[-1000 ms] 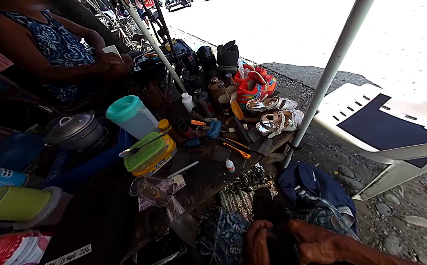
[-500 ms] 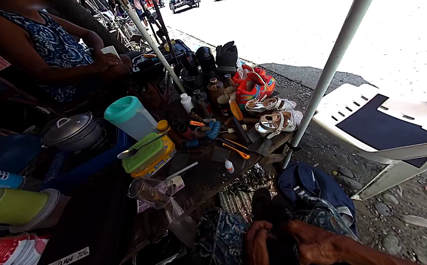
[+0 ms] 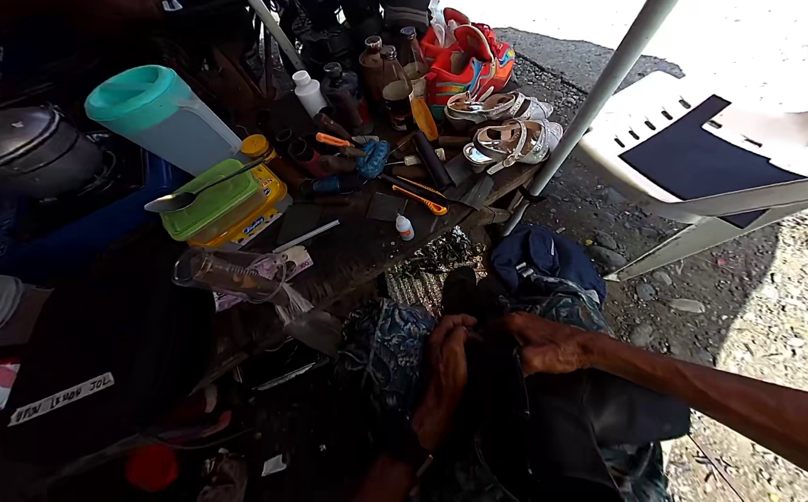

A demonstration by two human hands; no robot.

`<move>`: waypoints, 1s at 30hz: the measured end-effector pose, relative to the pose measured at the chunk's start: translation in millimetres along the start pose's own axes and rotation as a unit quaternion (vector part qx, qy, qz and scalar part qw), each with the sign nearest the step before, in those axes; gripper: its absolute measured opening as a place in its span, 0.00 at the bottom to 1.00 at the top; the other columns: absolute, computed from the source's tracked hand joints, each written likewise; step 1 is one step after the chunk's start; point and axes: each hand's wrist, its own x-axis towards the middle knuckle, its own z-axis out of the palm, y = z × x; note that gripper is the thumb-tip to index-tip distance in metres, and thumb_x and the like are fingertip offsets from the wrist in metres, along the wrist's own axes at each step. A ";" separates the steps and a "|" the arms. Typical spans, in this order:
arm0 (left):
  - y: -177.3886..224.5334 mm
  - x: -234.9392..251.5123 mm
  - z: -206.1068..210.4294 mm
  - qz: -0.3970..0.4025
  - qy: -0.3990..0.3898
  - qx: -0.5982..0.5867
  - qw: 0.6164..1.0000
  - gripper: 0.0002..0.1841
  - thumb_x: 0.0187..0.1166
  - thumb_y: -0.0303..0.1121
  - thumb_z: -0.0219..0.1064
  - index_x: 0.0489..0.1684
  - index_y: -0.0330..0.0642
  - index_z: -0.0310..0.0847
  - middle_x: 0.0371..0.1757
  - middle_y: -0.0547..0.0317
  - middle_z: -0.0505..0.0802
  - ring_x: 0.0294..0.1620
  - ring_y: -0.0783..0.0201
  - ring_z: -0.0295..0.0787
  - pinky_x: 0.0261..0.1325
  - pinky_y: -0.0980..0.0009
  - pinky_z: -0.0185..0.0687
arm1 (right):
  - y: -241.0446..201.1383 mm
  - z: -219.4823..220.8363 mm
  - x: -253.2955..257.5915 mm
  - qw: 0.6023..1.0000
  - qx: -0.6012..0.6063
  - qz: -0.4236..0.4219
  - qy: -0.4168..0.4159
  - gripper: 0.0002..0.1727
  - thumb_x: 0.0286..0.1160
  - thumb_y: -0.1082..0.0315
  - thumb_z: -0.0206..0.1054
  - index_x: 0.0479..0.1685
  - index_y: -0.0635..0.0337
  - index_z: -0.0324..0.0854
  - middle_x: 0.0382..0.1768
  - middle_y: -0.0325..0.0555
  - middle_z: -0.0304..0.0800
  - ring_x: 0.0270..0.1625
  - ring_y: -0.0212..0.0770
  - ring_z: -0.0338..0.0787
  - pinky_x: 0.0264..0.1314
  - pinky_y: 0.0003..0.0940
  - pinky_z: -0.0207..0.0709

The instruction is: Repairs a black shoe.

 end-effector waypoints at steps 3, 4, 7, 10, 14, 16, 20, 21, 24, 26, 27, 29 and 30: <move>6.7 1.2 0.1 0.010 -0.002 0.007 1.000 0.17 0.84 0.25 0.47 0.51 0.35 0.87 0.43 0.59 0.92 0.42 0.73 0.86 0.50 0.73 0.81 | -4.7 -3.3 -1.8 1.000 -0.005 -0.005 0.014 0.20 0.60 0.53 0.76 0.40 0.61 0.84 0.33 0.46 0.85 0.40 0.42 0.85 0.44 0.49 0.75; 5.6 0.2 0.7 0.006 -0.002 0.008 1.000 0.18 0.84 0.25 0.47 0.51 0.35 0.87 0.43 0.59 0.92 0.41 0.73 0.86 0.48 0.74 0.81 | -5.0 -1.6 -3.3 1.000 -0.002 0.001 0.013 0.20 0.61 0.53 0.75 0.40 0.61 0.84 0.34 0.46 0.85 0.41 0.41 0.85 0.44 0.48 0.75; 6.1 -1.7 1.7 -0.008 0.002 0.015 1.000 0.17 0.84 0.26 0.48 0.50 0.37 0.88 0.42 0.61 0.92 0.42 0.74 0.86 0.49 0.74 0.80 | -6.6 -0.8 -5.1 1.000 0.001 0.013 0.011 0.19 0.61 0.53 0.75 0.40 0.60 0.83 0.34 0.43 0.84 0.40 0.39 0.83 0.44 0.45 0.75; 5.0 -0.8 1.9 -0.011 0.009 0.011 1.000 0.18 0.84 0.27 0.48 0.48 0.39 0.89 0.40 0.61 0.94 0.43 0.73 0.89 0.49 0.73 0.80 | -8.0 -2.0 -5.6 1.000 -0.004 0.019 0.008 0.19 0.61 0.51 0.75 0.40 0.58 0.84 0.33 0.40 0.83 0.40 0.36 0.83 0.43 0.42 0.74; 5.0 -1.4 1.8 -0.019 0.014 0.006 1.000 0.18 0.84 0.28 0.47 0.49 0.39 0.89 0.39 0.61 0.95 0.42 0.72 0.90 0.48 0.73 0.80 | -7.6 -1.9 -5.5 1.000 -0.007 0.014 0.007 0.20 0.59 0.49 0.74 0.38 0.56 0.82 0.31 0.38 0.81 0.38 0.34 0.81 0.42 0.40 0.73; 5.9 -2.5 1.0 -0.011 0.016 0.009 1.000 0.19 0.84 0.28 0.46 0.51 0.39 0.88 0.40 0.61 0.95 0.43 0.73 0.89 0.48 0.73 0.79 | -6.9 -1.7 -6.2 1.000 -0.011 0.008 0.009 0.20 0.59 0.48 0.74 0.37 0.56 0.82 0.32 0.39 0.81 0.39 0.35 0.82 0.42 0.41 0.73; 11.0 -11.0 -0.4 0.024 0.034 0.000 0.999 0.20 0.84 0.29 0.44 0.57 0.37 0.85 0.40 0.61 0.95 0.45 0.72 0.88 0.50 0.73 0.78 | -14.0 -2.4 -14.7 0.999 -0.038 -0.013 0.025 0.21 0.57 0.47 0.73 0.39 0.54 0.81 0.30 0.38 0.82 0.37 0.36 0.83 0.38 0.41 0.74; 13.6 -15.4 -1.4 0.036 0.035 -0.010 0.999 0.21 0.84 0.29 0.43 0.60 0.36 0.83 0.41 0.60 0.95 0.46 0.71 0.88 0.51 0.72 0.78 | -18.1 -2.3 -18.2 0.998 -0.048 -0.022 0.031 0.22 0.56 0.47 0.73 0.40 0.54 0.81 0.30 0.38 0.82 0.37 0.36 0.84 0.37 0.41 0.75; 25.0 -31.0 -12.6 0.067 -0.002 -0.055 0.996 0.20 0.88 0.32 0.46 0.66 0.34 0.80 0.47 0.55 0.94 0.51 0.65 0.90 0.57 0.68 0.83 | -32.5 -1.5 -31.8 0.994 -0.061 -0.068 0.055 0.24 0.50 0.47 0.73 0.42 0.52 0.80 0.31 0.37 0.83 0.39 0.34 0.85 0.37 0.39 0.76; 28.5 -37.8 -31.2 0.093 -0.081 -0.102 0.987 0.22 0.90 0.38 0.50 0.72 0.32 0.76 0.53 0.51 0.93 0.56 0.61 0.90 0.64 0.64 0.85 | -38.3 -0.9 -42.9 0.988 -0.059 -0.117 0.077 0.29 0.45 0.46 0.72 0.48 0.55 0.81 0.37 0.39 0.85 0.43 0.34 0.86 0.41 0.36 0.78; 28.0 -39.9 -41.5 0.105 -0.124 -0.129 0.978 0.25 0.89 0.43 0.53 0.75 0.32 0.73 0.58 0.49 0.92 0.61 0.59 0.88 0.67 0.62 0.84 | -40.1 -1.0 -47.8 0.984 -0.058 -0.142 0.090 0.32 0.44 0.45 0.72 0.50 0.57 0.82 0.40 0.40 0.87 0.46 0.33 0.86 0.45 0.34 0.80; 21.3 -45.2 -56.4 0.136 -0.180 -0.165 0.960 0.37 0.84 0.56 0.60 0.79 0.31 0.69 0.66 0.49 0.88 0.66 0.60 0.85 0.69 0.64 0.82 | -43.2 -1.1 -56.2 0.976 -0.058 -0.176 0.117 0.38 0.46 0.41 0.72 0.56 0.61 0.82 0.46 0.43 0.89 0.53 0.32 0.87 0.54 0.31 0.81; 16.1 -49.0 -59.7 0.155 -0.199 -0.183 0.950 0.42 0.80 0.60 0.63 0.81 0.30 0.65 0.70 0.49 0.86 0.69 0.60 0.83 0.71 0.63 0.81 | -45.2 -1.2 -59.9 0.971 -0.063 -0.188 0.134 0.40 0.47 0.39 0.71 0.58 0.62 0.81 0.49 0.44 0.90 0.55 0.32 0.87 0.57 0.31 0.81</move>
